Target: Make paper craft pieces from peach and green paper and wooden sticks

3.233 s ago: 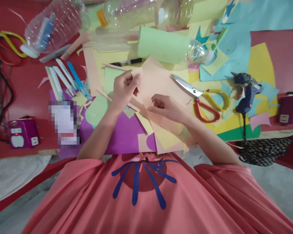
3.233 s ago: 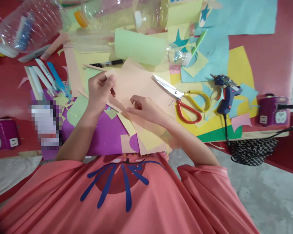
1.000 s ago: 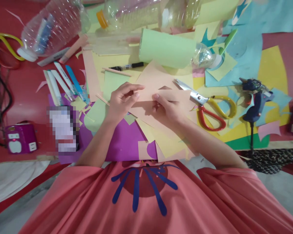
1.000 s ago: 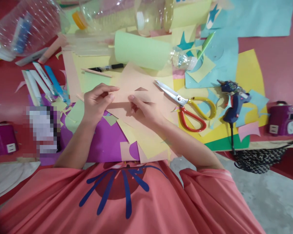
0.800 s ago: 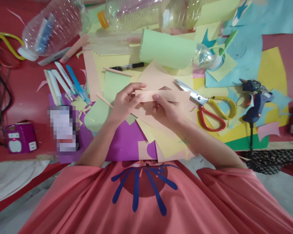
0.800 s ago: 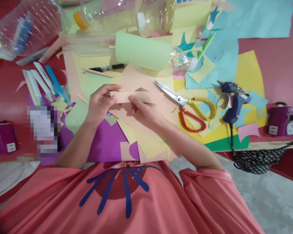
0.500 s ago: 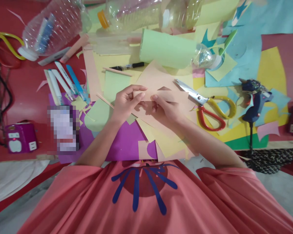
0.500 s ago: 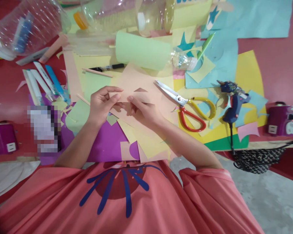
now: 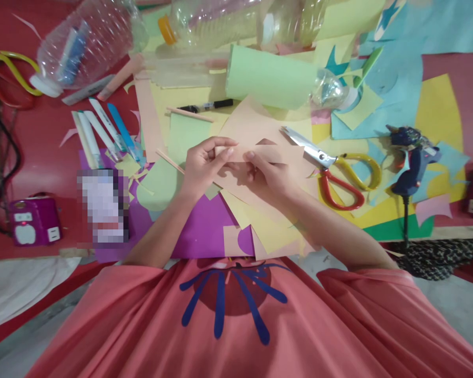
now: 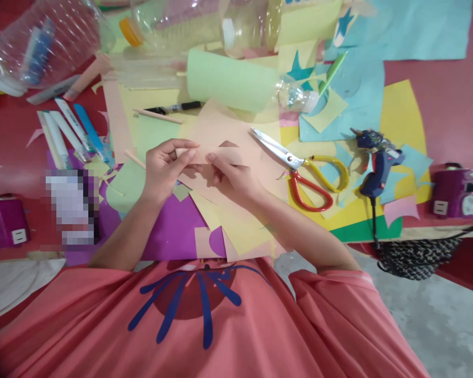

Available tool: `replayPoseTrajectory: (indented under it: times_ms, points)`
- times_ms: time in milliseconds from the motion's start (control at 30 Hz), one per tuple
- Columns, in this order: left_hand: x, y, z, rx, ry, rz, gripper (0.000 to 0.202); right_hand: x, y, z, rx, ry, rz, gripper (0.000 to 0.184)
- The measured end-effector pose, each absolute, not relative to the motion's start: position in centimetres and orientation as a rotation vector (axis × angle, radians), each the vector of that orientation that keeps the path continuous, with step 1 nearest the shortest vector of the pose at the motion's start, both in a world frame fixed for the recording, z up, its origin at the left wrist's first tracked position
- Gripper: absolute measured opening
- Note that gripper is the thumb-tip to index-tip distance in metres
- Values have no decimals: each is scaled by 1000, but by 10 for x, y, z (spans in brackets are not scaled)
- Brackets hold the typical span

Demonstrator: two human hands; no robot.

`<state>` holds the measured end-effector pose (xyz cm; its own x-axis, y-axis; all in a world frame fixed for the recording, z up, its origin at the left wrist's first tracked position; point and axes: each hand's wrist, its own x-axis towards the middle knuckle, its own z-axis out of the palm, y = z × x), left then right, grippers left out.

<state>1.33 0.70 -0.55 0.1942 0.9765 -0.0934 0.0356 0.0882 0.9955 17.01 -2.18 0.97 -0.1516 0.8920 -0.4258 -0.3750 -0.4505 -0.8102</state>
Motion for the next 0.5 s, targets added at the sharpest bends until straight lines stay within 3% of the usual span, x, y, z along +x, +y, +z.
replayPoseTrajectory:
  times_ms: [500]
  points:
    - [13,8,-6,1250,1140,1016,39,171,-22,2,-1203,-630,1830,42]
